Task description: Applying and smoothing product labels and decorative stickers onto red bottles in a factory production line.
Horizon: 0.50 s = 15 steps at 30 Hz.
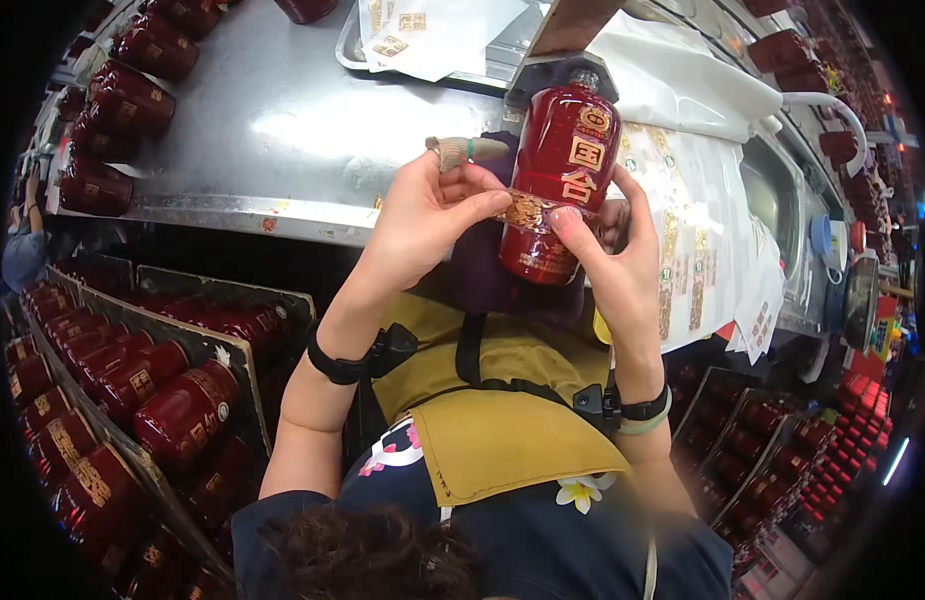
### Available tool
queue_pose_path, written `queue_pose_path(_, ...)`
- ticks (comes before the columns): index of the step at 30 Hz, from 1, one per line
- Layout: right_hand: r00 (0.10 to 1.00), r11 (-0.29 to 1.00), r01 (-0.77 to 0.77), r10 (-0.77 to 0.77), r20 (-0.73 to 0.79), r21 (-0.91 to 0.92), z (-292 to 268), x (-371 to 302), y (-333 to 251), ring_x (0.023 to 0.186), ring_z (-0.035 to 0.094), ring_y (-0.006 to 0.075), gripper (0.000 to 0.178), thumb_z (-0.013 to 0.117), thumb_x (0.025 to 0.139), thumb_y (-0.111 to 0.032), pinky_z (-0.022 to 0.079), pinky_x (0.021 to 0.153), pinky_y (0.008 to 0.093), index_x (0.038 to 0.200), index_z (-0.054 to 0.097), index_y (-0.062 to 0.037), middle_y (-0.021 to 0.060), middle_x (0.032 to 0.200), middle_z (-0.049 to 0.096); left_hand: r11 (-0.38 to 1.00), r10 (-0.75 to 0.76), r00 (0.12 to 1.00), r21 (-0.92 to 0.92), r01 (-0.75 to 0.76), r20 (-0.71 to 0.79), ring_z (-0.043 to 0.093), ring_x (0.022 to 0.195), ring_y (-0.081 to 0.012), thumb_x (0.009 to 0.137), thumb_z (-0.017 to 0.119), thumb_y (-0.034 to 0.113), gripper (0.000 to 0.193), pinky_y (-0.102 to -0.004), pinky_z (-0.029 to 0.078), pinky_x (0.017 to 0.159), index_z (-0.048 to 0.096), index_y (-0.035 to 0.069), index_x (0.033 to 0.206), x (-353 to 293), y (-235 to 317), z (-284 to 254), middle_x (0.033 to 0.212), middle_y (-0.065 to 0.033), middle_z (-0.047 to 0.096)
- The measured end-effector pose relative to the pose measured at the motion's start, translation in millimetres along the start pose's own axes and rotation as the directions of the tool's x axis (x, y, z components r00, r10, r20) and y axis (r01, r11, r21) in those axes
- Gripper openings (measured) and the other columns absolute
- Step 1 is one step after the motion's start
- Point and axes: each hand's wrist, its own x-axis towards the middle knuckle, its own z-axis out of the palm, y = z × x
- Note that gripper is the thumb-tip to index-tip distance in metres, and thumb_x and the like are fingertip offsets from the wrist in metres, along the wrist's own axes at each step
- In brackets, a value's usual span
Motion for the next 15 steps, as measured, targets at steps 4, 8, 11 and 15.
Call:
queue_pose_path(4, 1.000, 1.000, -0.018, 0.018, 0.016, 0.011, 0.6, 0.5, -1.1, 0.106, 0.068, 0.0188, 0.081, 0.085, 0.088, -0.016, 0.058, 0.089, 0.0316, 0.149, 0.037, 0.0092, 0.0181, 0.121, 0.066, 1.000, 0.001, 1.000, 0.026, 0.000, -0.009, 0.068, 0.099, -0.0145, 0.095, 0.073, -0.002, 0.041, -0.0276, 0.058, 0.090, 0.057, -0.004, 0.133, 1.5, -3.8, -2.0, 0.103, -0.0080, 0.068)
queue_pose_path(8, 1.000, 0.999, -0.011, 0.010, 0.004, 0.053, 1.0, -1.7, -1.2, 0.102, 0.067, 0.0163, 0.081, 0.085, 0.089, -0.015, 0.057, 0.086, 0.0302, 0.149, 0.037, 0.0092, 0.0145, 0.116, 0.066, 0.998, 0.008, 1.000, 0.067, -0.008, -0.006, 0.068, 0.100, -0.0144, 0.094, 0.074, -0.001, 0.043, -0.0277, 0.057, 0.090, 0.057, -0.004, 0.134, 0.7, -3.2, 0.9, 0.107, -0.0085, 0.067)
queue_pose_path(11, 0.999, 0.999, -0.047, 0.047, -0.005, 0.021, -4.2, -1.1, 3.4, 0.092, 0.061, 0.0099, 0.084, 0.088, 0.085, -0.015, 0.052, 0.079, 0.0246, 0.150, 0.039, 0.0080, 0.0047, 0.105, 0.060, 0.954, 0.127, 0.989, 0.281, -0.101, -0.074, 0.067, 0.106, -0.0170, 0.096, 0.073, 0.001, 0.049, -0.0302, 0.055, 0.095, 0.053, -0.006, 0.140, 0.7, -8.3, 2.8, 0.117, -0.0115, 0.067)
queue_pose_path(15, 0.999, 0.999, 0.046, -0.046, -0.003, -0.006, -21.5, -12.0, 8.7, 0.082, 0.044, 0.0033, 0.098, 0.098, 0.070, -0.016, 0.042, 0.073, 0.0189, 0.151, 0.044, 0.0020, -0.0038, 0.101, 0.043, 0.598, 0.642, 0.748, 0.721, -0.351, -0.169, 0.062, 0.114, -0.0227, 0.097, 0.068, 0.006, 0.056, -0.0376, 0.050, 0.101, 0.049, -0.004, 0.148, -9.7, -31.3, 5.6, 0.133, -0.0161, 0.062)
